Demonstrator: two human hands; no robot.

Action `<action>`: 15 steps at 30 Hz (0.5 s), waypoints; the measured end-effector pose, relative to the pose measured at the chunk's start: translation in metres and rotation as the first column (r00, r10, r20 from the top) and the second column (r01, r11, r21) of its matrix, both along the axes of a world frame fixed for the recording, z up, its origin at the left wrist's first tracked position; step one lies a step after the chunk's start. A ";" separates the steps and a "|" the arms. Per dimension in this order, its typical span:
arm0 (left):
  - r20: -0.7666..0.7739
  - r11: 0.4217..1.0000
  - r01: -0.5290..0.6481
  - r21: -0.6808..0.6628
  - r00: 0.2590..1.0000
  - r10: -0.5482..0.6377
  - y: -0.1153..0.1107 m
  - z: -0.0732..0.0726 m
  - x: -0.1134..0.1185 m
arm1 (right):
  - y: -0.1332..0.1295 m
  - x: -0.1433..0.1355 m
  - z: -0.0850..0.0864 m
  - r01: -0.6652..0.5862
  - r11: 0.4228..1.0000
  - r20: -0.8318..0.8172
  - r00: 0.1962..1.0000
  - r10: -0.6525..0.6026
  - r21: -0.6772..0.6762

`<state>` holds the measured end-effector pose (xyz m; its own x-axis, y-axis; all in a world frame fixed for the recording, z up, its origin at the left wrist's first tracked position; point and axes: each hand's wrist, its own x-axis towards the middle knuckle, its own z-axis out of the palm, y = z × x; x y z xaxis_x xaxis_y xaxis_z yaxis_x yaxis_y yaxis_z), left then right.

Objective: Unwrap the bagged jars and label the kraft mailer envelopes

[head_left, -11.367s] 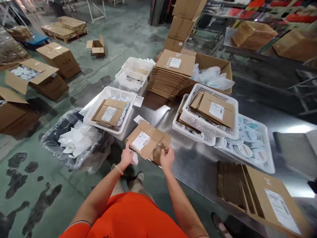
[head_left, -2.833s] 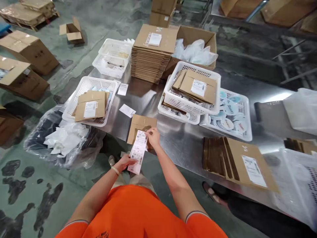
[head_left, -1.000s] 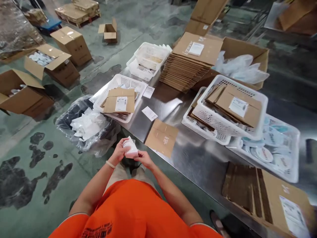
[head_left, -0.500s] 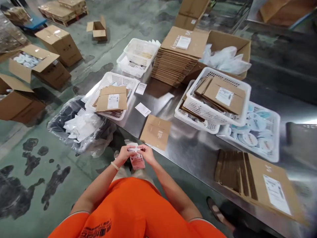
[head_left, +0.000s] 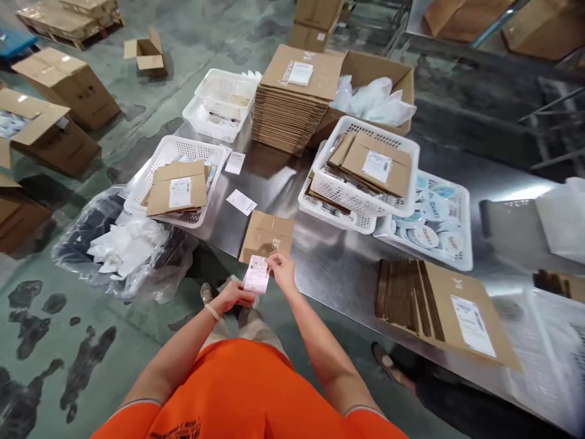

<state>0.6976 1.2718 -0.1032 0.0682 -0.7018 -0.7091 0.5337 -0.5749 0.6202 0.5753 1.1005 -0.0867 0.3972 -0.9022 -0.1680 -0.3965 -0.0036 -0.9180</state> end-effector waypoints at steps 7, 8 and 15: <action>-0.093 0.994 0.031 0.105 0.995 -0.022 -0.007 -0.023 -0.027 | -0.095 0.031 -0.024 0.065 0.994 -0.177 0.981 -0.080 -0.088; -0.090 0.993 0.037 0.110 0.996 -0.027 -0.009 -0.026 -0.028 | -0.099 0.033 -0.029 0.059 0.993 -0.200 0.977 -0.078 -0.099; 0.134 0.998 -0.017 0.068 0.991 0.007 0.025 -0.041 -0.021 | -0.079 0.033 -0.036 0.136 0.958 -0.296 0.932 -0.211 -0.253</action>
